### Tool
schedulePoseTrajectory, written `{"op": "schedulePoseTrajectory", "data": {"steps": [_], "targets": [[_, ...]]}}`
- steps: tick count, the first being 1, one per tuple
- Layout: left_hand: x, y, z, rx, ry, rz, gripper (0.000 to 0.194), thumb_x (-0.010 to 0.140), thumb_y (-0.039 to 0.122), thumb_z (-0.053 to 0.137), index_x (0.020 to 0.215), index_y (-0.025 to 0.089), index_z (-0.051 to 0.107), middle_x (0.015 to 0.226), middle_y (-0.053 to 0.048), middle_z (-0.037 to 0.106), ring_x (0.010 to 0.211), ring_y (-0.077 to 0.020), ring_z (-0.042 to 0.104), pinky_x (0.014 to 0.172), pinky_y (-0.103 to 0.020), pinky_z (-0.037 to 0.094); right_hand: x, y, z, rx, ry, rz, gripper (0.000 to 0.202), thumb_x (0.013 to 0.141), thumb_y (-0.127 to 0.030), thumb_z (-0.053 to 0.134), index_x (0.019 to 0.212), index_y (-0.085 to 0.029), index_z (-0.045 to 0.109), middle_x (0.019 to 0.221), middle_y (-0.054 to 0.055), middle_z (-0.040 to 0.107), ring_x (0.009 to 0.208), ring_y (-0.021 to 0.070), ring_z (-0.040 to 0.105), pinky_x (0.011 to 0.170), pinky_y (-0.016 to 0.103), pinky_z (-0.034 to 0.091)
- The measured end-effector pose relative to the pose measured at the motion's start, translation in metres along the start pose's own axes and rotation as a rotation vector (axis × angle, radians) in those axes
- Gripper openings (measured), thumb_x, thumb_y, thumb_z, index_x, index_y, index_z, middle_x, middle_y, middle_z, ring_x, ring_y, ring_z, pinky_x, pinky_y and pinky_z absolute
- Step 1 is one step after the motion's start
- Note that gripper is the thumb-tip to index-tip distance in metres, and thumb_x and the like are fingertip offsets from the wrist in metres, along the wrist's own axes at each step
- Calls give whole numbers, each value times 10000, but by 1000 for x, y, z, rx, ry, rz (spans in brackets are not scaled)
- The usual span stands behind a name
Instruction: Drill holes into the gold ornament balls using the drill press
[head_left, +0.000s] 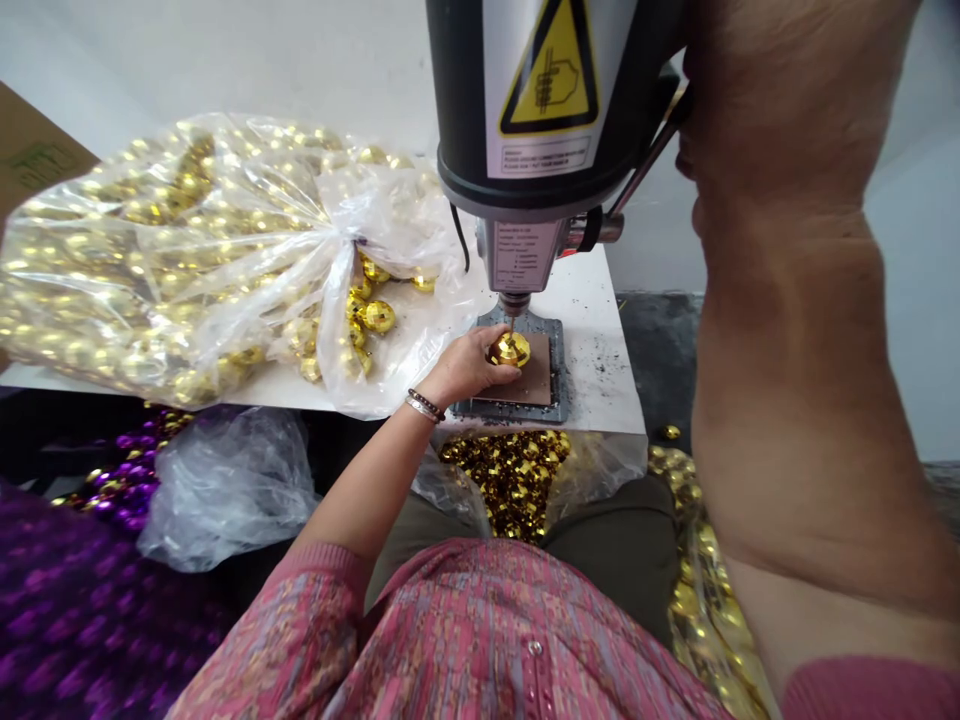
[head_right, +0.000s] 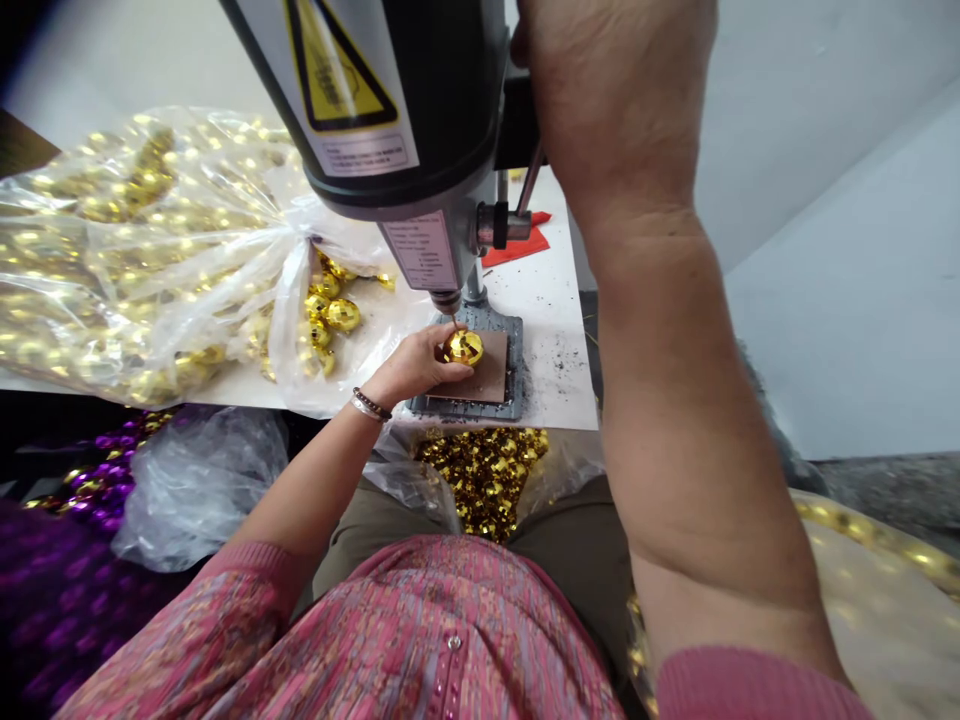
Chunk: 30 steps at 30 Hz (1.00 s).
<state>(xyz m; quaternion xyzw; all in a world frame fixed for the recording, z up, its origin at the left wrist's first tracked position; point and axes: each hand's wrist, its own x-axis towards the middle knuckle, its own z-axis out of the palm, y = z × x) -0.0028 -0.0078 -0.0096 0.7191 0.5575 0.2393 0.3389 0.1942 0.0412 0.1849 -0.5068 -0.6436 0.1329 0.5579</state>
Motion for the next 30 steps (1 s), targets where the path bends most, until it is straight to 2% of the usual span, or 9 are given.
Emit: {"op": "schedulePoseTrajectory", "data": {"steps": [5,7,10,12,14,18,23,30], "targets": [[1,-3,1,-44,-15,-45,689,730,275,863,1392,167,706,1197,-91,794,1048,-234,717,998,-357,551,-16,-2,-2,-108,143,42,397,988,-243,412,609,-173,317,672,-32,324,727,-22,378,729,227,272],[0,-4,2,-46,-24,-37,669,745,277,851,1390,176,706,1190,-80,800,1032,-221,717,998,-353,548,-33,-1,-5,-149,163,-5,364,1000,-255,463,654,-138,467,694,-35,377,765,-21,435,769,212,309],[-1,-4,2,-51,-34,-24,635,765,266,834,1381,175,707,1180,-75,805,1017,-209,714,998,-344,544,-65,10,-10,-195,184,-240,312,1019,-220,449,915,-105,720,789,-28,610,803,-6,559,794,183,404],[-2,-4,3,-52,-28,-30,648,766,261,838,1392,168,701,1181,-79,804,1015,-209,716,989,-335,545,-86,22,-12,-190,219,-442,349,1032,-211,427,1106,-123,757,1015,-17,745,874,8,633,837,177,473],[-2,-4,3,-54,-26,-34,654,769,267,842,1397,157,699,1174,-84,804,1010,-214,719,976,-329,548,-103,34,-12,-201,237,-526,362,1037,-214,429,1187,-142,750,1134,-15,764,908,14,658,878,178,512],[-1,-5,4,-56,-26,-24,645,765,275,849,1386,169,710,1168,-74,805,1027,-225,722,965,-327,550,-122,48,-7,-219,253,-534,321,1019,-205,473,1202,-182,736,1104,-24,760,865,10,641,855,174,522],[0,-7,7,-75,-15,-24,664,751,258,853,1393,180,702,1178,-57,795,1041,-224,718,962,-320,548,-127,51,-2,-253,282,-533,336,1026,-250,455,1182,-182,745,1085,-6,766,858,38,651,822,207,523],[-3,-7,8,-77,-31,12,467,786,252,816,1246,214,745,1062,-5,778,957,-187,689,867,-292,529,-135,55,3,-276,329,-488,373,1039,-302,431,1144,-190,772,1001,2,762,806,55,653,779,252,498]]}}
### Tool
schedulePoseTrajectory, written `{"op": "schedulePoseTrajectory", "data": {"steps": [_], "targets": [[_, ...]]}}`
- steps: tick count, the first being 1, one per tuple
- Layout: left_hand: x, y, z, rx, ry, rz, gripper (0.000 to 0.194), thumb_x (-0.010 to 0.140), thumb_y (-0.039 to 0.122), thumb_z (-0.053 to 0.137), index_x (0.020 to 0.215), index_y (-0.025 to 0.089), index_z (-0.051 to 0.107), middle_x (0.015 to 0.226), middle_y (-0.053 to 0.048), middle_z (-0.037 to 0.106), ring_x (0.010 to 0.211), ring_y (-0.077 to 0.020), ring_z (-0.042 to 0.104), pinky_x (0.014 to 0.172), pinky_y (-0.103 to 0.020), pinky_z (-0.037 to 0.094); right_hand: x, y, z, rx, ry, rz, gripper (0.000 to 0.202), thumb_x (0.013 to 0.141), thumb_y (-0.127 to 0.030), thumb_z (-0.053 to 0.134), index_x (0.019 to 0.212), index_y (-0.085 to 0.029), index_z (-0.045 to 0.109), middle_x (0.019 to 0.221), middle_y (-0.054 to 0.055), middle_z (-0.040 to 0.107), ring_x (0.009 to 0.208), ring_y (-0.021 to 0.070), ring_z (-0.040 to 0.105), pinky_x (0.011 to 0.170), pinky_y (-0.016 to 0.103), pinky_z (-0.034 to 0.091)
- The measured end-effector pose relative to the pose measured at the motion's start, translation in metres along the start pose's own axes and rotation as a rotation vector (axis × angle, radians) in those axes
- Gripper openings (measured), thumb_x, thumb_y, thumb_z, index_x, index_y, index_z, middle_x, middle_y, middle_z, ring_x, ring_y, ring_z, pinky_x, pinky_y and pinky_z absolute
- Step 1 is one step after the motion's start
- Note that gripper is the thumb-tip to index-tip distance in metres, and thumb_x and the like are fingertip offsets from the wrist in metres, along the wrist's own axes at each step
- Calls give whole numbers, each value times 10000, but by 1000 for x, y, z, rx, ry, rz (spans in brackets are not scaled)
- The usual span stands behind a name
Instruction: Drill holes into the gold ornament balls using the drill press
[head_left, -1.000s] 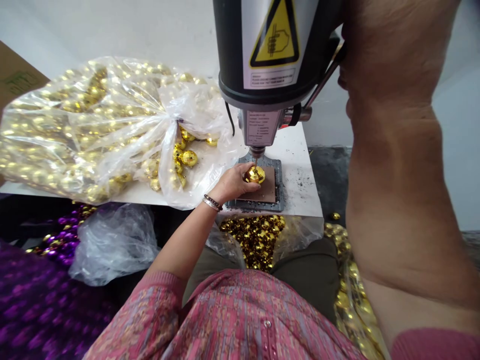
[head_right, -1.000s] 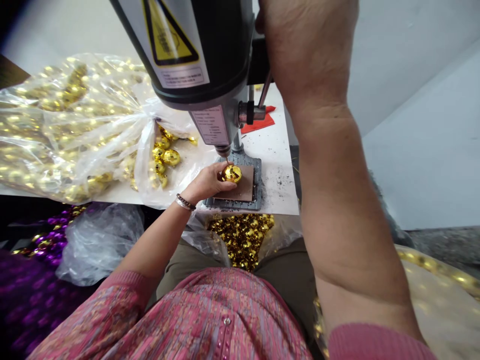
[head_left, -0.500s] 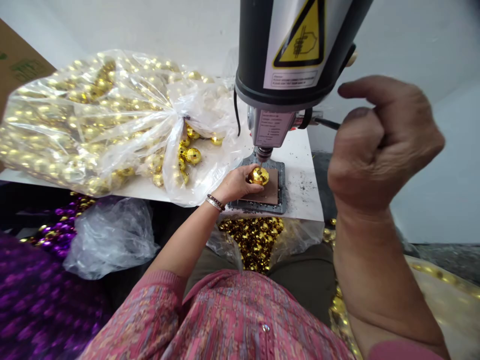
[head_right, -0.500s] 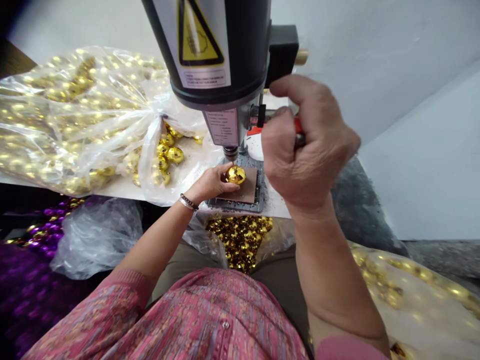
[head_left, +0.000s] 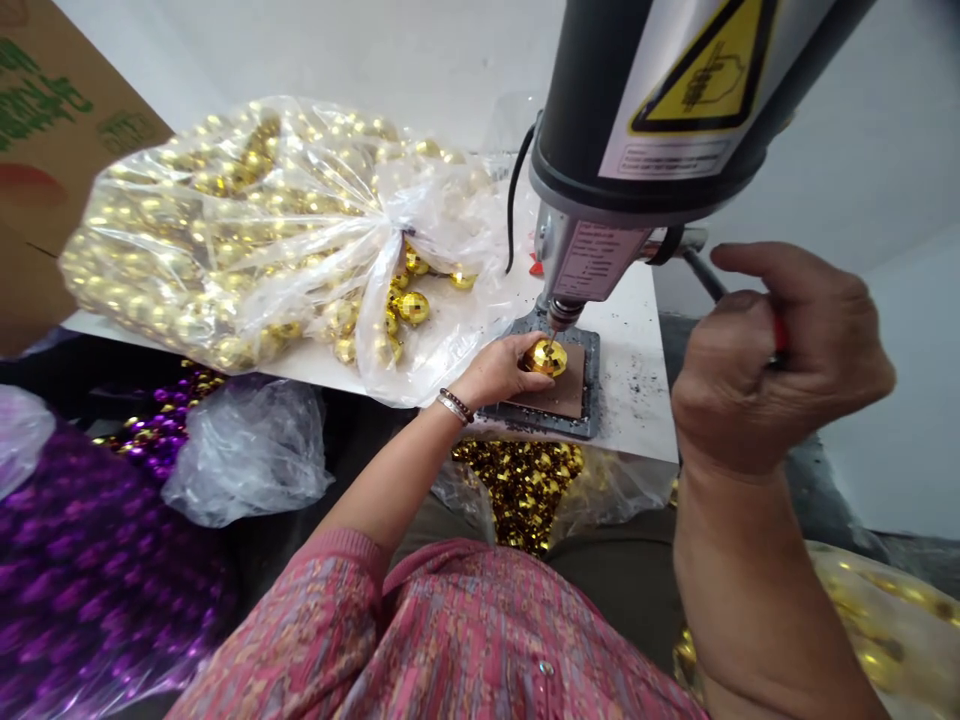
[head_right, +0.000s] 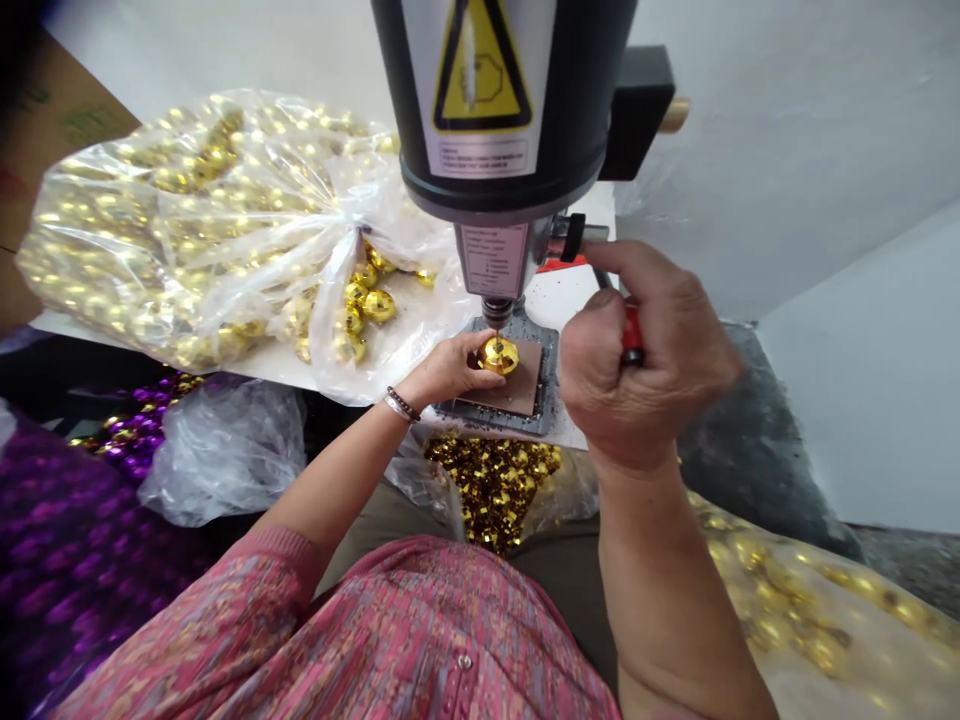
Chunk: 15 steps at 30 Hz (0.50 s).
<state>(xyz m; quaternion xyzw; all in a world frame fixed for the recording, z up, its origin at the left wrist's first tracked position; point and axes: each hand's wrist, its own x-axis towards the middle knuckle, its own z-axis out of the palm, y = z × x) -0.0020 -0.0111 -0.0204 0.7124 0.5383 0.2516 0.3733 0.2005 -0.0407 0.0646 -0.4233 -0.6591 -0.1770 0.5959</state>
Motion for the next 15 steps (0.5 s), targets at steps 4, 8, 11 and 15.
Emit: {"op": "schedulePoseTrajectory", "data": {"steps": [4,8,11,15], "targets": [[0,0,0,-7,-15,0,437,789,254,811,1219,214,743,1037,-4,769,933,-180,684,868,-307,528,-8,3,4,3,54,-31,351,1025,-241,439,1147,-181,762,992,1,750,830,45,645,808,238,489],[-1,1,-1,6,-10,6,452,792,265,807,1238,224,740,1052,-2,767,952,-185,686,885,-315,535,-13,7,8,-10,90,-67,349,990,-183,433,1123,-163,755,935,8,724,791,46,602,781,236,478],[-1,1,-1,15,-3,14,455,789,260,814,1237,228,736,1061,-4,768,965,-189,687,887,-314,535,-21,10,13,-28,107,-57,347,976,-174,434,1117,-172,751,901,9,710,775,52,578,755,233,457],[0,-1,0,21,2,22,441,795,250,816,1224,201,726,1063,-23,766,949,-190,687,860,-306,524,-38,16,19,-18,67,-86,322,977,-209,429,1020,-167,746,789,3,666,698,61,537,685,231,430]]}}
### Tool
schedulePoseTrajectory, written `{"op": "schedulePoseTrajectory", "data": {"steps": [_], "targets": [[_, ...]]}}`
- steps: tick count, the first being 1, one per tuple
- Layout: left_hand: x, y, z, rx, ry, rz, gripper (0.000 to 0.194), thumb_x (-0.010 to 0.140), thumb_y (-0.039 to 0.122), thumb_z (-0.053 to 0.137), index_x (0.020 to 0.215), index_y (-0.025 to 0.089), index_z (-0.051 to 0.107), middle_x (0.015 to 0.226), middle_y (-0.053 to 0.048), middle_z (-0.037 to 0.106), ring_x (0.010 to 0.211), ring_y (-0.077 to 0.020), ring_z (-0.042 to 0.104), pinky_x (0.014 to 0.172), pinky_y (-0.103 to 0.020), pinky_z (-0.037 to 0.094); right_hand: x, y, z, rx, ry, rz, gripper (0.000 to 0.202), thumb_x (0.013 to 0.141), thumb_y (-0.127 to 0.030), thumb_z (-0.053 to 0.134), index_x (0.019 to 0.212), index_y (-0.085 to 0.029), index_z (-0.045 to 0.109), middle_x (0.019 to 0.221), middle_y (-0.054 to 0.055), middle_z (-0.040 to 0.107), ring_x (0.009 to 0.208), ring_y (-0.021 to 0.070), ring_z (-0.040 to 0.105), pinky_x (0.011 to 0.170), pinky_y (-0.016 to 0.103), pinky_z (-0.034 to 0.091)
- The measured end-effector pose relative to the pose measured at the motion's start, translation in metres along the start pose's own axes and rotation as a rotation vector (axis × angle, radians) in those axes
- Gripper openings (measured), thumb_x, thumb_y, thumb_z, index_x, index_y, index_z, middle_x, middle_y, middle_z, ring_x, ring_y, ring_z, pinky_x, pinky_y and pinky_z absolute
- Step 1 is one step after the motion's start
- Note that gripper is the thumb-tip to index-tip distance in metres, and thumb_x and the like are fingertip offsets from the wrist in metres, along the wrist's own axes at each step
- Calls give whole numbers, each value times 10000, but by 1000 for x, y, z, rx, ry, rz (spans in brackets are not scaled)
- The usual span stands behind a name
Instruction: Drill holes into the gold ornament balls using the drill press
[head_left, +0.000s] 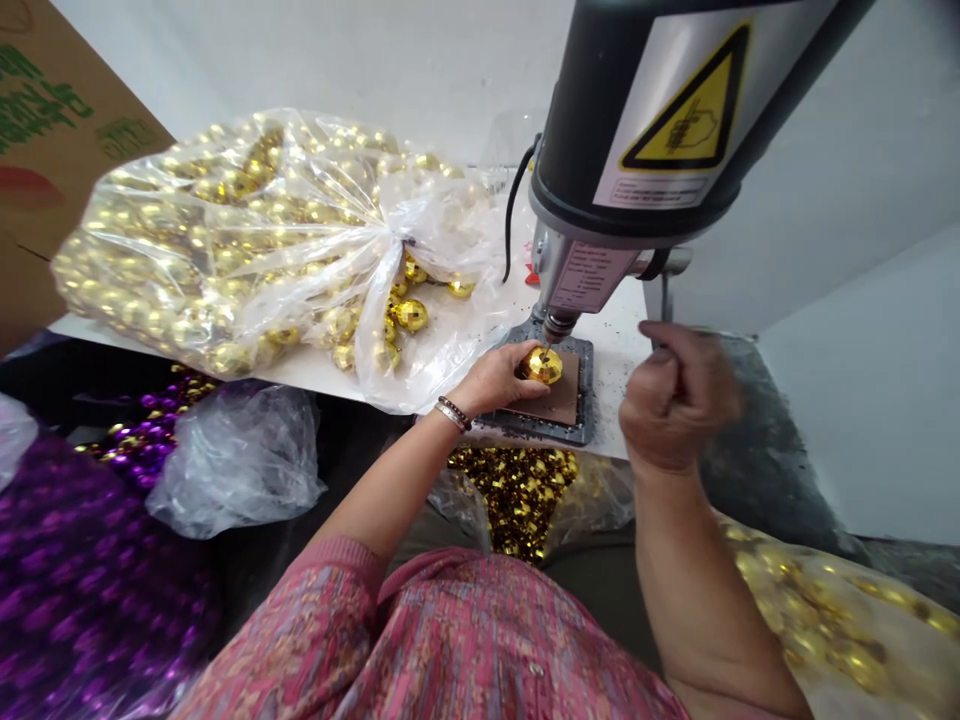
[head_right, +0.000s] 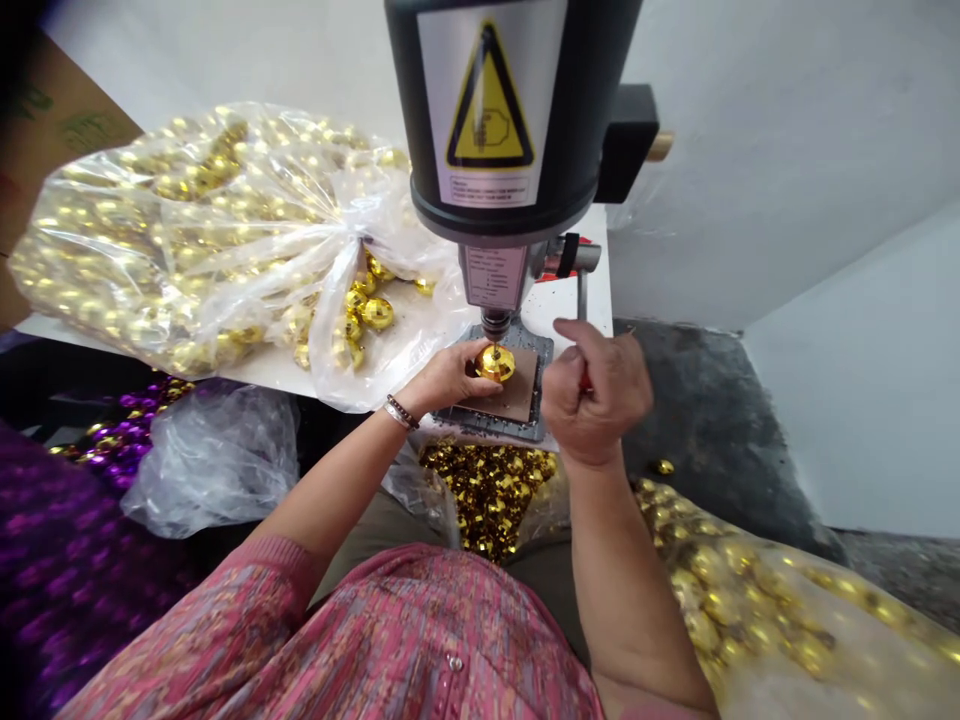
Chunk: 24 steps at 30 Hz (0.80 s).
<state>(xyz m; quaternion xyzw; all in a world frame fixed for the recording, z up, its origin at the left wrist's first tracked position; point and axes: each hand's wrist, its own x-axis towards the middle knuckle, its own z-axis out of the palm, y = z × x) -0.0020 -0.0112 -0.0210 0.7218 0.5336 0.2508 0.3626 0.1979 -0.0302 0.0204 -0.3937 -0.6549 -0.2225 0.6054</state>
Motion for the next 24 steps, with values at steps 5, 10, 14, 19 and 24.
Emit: {"op": "schedulePoseTrajectory", "data": {"steps": [5,10,14,19,24], "targets": [[0,4,1,16,10,-21,461,788,246,819,1235,191,720,1081,-27,770,961,-195,688,876,-305,522,16,-6,-3,25,56,53,366,1020,-227,390,1029,-156,750,871,11,708,778,47,624,718,203,462],[-11,9,-3,-85,63,-71,487,773,242,826,1241,172,709,1074,-30,771,963,-186,689,890,-302,533,77,-16,-8,191,-6,276,383,995,-198,432,936,-98,796,670,1,601,690,23,602,720,187,456],[-39,11,-9,-134,45,-77,433,800,349,826,1183,177,722,1001,-25,759,882,-169,665,811,-290,531,95,-14,-7,225,-68,368,397,977,-227,427,947,-106,805,630,-20,565,679,11,580,735,204,437],[-73,10,-16,-221,-212,-32,741,746,397,896,1412,178,655,1163,-93,768,783,-136,660,711,-273,538,91,-14,-8,236,-83,380,427,982,-232,404,964,-96,808,660,-11,594,707,6,595,746,209,422],[-49,-13,-60,54,227,-141,455,956,325,681,1386,179,697,1262,-131,770,914,-184,697,890,-337,580,92,-15,-9,231,-104,415,409,970,-220,423,976,-106,816,681,-14,616,725,11,599,741,222,413]]}}
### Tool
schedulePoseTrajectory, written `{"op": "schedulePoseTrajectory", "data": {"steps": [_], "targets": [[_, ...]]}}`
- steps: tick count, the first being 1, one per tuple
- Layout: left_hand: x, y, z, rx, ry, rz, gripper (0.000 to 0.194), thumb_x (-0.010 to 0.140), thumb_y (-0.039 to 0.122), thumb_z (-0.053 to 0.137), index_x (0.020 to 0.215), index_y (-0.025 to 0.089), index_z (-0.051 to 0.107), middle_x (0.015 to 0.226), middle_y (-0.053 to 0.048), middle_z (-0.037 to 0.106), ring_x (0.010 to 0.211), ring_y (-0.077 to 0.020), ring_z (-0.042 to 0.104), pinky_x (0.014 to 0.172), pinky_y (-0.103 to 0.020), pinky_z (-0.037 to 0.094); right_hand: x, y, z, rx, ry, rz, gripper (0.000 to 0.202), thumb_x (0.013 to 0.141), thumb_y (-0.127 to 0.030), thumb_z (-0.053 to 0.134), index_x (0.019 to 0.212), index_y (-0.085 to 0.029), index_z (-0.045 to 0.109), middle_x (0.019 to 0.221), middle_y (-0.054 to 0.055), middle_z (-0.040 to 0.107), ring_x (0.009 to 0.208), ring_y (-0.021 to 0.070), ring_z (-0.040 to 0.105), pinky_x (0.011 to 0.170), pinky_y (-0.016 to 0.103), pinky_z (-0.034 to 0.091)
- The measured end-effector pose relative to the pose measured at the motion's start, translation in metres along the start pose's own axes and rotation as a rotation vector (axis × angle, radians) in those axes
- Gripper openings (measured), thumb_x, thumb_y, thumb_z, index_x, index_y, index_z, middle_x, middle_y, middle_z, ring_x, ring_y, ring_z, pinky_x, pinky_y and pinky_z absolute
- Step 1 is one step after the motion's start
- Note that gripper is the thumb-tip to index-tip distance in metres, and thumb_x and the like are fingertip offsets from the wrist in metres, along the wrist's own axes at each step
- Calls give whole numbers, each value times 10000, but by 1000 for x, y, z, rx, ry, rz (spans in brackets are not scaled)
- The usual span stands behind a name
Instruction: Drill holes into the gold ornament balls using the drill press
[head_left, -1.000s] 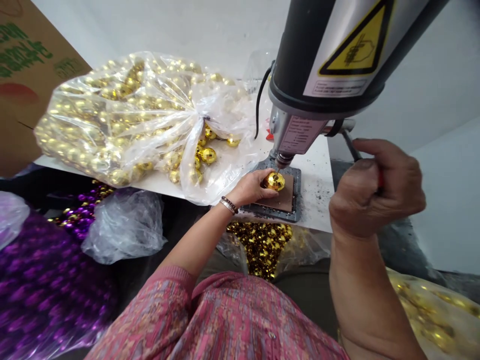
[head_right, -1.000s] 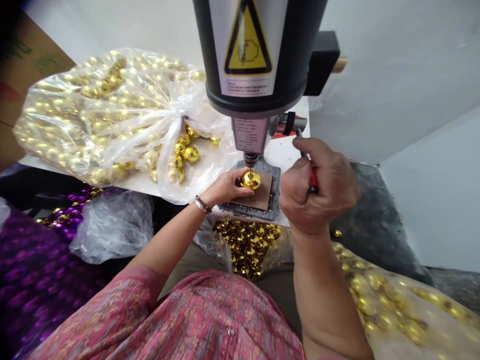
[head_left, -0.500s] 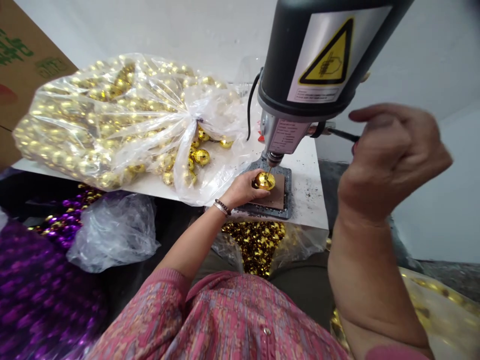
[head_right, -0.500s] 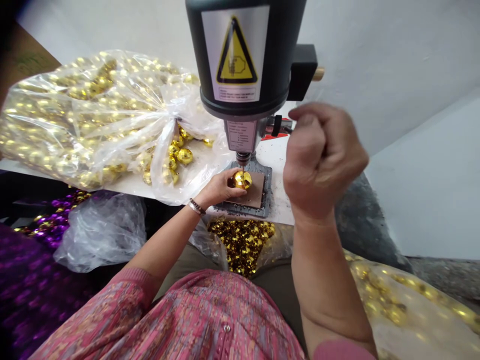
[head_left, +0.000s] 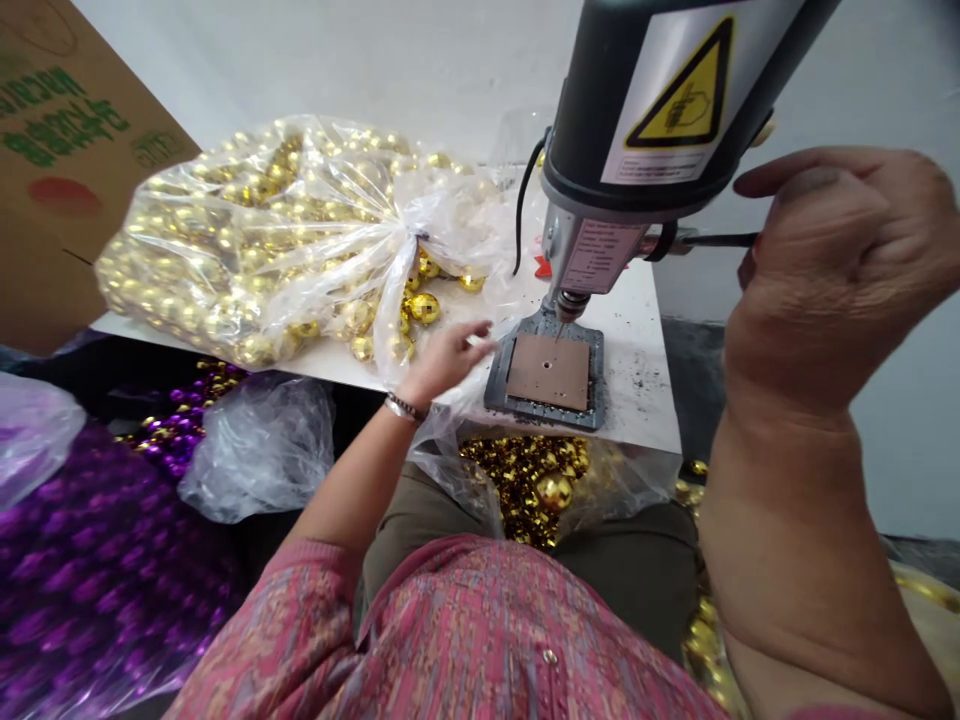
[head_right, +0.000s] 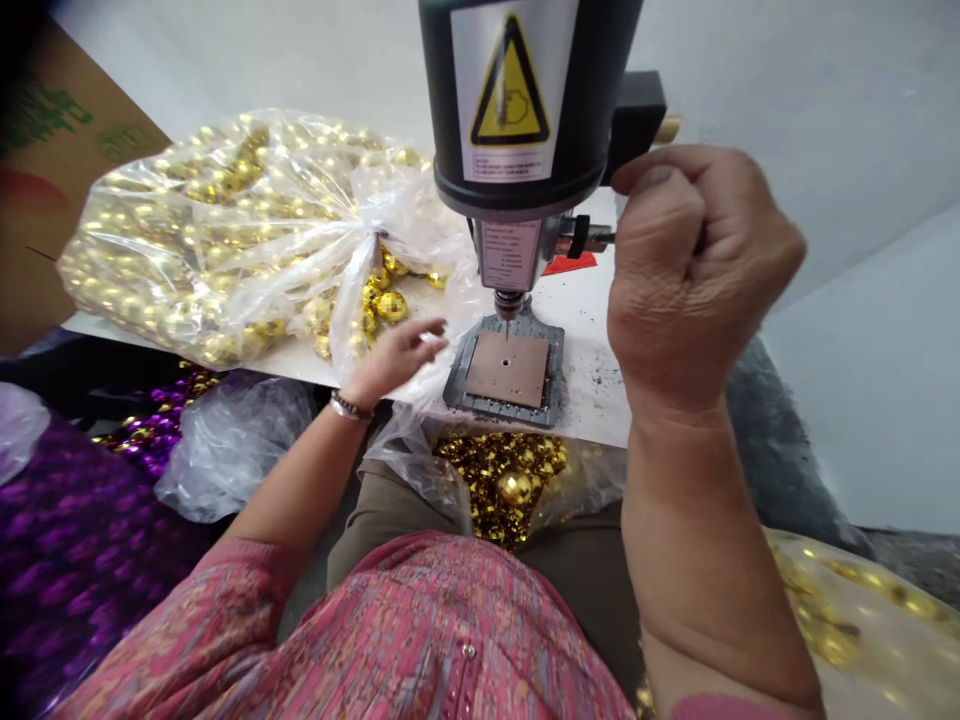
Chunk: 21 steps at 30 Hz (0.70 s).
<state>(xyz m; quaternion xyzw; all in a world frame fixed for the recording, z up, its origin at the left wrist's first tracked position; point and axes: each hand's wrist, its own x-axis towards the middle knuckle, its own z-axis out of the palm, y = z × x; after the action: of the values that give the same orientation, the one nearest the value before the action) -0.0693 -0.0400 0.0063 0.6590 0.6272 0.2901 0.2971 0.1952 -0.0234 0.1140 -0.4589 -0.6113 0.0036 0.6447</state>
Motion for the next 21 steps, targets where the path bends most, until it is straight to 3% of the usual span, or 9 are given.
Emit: {"op": "schedulePoseTrajectory", "data": {"steps": [2,4,8,12,15,18,21], "targets": [[28,-10,-20,216,266,-110,416,971,190,581,1368,147,698,1255,-158,769,1086,-249,703,1015,-382,554,0,2,1,22,17,-26,389,965,-228,447,964,-108,817,641,-17,583,693,10,580,736,213,423],[51,-20,-38,396,367,-238,439,967,152,549,1391,130,660,1265,-194,754,1191,-302,684,1061,-415,528,-1,4,1,44,31,-47,369,957,-242,474,958,-106,817,630,-13,568,674,14,567,730,208,428],[70,-36,-50,525,222,-439,313,970,249,587,1248,131,668,1131,-202,756,1138,-353,691,971,-449,542,-3,6,2,56,17,-34,399,980,-262,438,987,-112,807,665,1,584,661,18,542,704,203,403],[63,-45,-42,486,174,-379,361,912,290,693,1240,153,632,1048,-156,744,1017,-313,694,901,-407,538,-3,5,4,81,55,-44,347,950,-228,475,938,-117,804,556,-17,441,549,29,446,639,214,372],[54,-43,-35,444,167,-314,507,833,264,770,1294,140,598,1026,-135,730,926,-274,690,864,-383,533,-4,7,4,44,73,-34,385,965,-258,444,957,-142,811,564,-16,447,523,29,418,625,219,375],[42,-32,-33,191,153,-192,641,789,256,799,1381,166,569,1115,-113,733,945,-220,690,875,-332,543,-3,4,2,51,47,-36,382,956,-250,448,947,-138,813,590,-14,510,592,34,517,691,229,426],[26,-17,-28,-263,-32,-54,685,799,312,786,1440,209,569,1175,-92,743,944,-178,697,830,-286,559,6,-4,-1,19,-25,-26,390,967,-203,423,920,-116,800,701,-3,638,770,50,655,766,233,452]]}}
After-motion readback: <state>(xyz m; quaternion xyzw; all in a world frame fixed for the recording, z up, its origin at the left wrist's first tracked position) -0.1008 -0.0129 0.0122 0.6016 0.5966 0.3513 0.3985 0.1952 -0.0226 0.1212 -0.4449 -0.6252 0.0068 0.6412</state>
